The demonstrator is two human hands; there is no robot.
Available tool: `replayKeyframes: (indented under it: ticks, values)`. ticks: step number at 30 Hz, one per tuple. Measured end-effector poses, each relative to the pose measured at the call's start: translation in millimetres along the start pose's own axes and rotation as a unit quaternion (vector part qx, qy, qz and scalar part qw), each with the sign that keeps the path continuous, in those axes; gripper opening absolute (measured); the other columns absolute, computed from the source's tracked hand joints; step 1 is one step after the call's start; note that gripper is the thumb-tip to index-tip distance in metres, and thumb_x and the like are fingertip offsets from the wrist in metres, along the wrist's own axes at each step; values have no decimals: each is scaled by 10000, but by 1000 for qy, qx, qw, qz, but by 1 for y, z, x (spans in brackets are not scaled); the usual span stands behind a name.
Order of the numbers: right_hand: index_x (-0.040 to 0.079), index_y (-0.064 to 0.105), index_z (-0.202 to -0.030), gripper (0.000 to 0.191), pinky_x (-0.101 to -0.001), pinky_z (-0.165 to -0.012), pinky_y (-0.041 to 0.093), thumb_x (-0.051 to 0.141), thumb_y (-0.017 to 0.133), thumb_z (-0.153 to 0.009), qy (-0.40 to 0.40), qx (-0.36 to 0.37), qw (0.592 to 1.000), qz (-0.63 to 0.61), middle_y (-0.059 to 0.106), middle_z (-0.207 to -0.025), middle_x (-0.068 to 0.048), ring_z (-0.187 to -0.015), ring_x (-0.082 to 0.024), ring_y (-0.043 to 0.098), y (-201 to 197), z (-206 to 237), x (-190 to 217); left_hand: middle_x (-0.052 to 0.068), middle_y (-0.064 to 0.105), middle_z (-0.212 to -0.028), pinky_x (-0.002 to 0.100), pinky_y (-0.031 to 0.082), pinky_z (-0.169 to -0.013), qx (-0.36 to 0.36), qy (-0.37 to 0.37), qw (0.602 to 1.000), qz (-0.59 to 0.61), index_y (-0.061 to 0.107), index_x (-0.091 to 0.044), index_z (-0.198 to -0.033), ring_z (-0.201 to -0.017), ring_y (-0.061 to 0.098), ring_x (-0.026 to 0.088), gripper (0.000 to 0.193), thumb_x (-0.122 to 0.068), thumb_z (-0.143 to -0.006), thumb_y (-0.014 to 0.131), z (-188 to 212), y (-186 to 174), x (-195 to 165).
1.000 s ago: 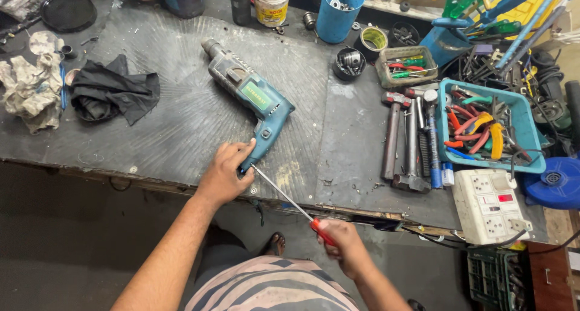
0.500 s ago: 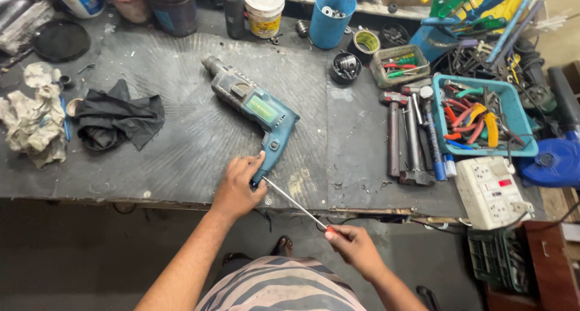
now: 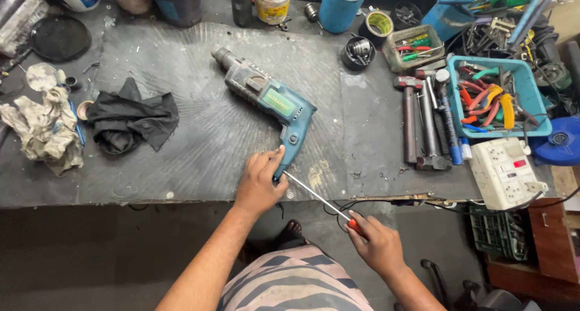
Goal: The person uses a red-handled screwdriver to unscrew and open the housing of a teal power drill on a cluttered workbench. They separate the two casing halves, remove internal components, and set the opened drill body and screws on the bench.
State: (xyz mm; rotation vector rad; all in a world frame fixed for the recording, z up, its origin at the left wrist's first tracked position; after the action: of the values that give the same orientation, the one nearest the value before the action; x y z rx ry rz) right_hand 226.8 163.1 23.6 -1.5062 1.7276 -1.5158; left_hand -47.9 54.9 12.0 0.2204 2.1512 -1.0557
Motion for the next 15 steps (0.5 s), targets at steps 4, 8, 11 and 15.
replayKeyframes:
  ticks: [4,8,11,15]
  values:
    - [84,756,-1161,337,-305,-509,459,267,784,-879,444,226,704,-506,599,-731,-3,-584,-150,572,58,37,-64,149,641,-1155,456,461,-994,5,10,1000,-9,616,-28,-1373,-1061,586,347,664,-131,-735,768,-1,-1,-3]
    - [84,760,-1154,331,-295,-517,469,272,786,-882,487,284,570,-597,612,-731,-3,-592,-137,578,78,48,-65,152,648,-1175,451,471,-1003,2,0,1000,-10,623,-29,-1362,-1083,594,347,632,-111,-749,752,0,-3,-5]
    - [84,763,-1148,327,-287,-523,477,276,787,-885,380,243,728,-517,622,-731,-4,-598,-127,583,75,30,-58,155,657,-1182,448,483,-996,-16,6,1000,-6,623,-25,-1360,-1092,597,355,636,-100,-741,746,-1,-6,-8]
    - [120,750,-1149,357,-299,-515,487,290,776,-836,-12,-34,999,-10,625,-706,-20,-562,-154,612,14,0,-16,159,663,-1169,451,485,-1000,-35,20,999,-27,630,-35,-1361,-1076,593,370,660,-101,-716,756,-1,-12,-13]
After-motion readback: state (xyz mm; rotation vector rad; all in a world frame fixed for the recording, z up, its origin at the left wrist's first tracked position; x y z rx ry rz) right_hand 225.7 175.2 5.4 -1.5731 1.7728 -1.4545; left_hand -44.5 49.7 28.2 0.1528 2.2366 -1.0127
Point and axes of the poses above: each hand's wrist, its own z-axis away from the middle knuckle, its own y-axis out of the palm, x = y × z, the point moved 7 cm from there along -z, towards the middle knuckle
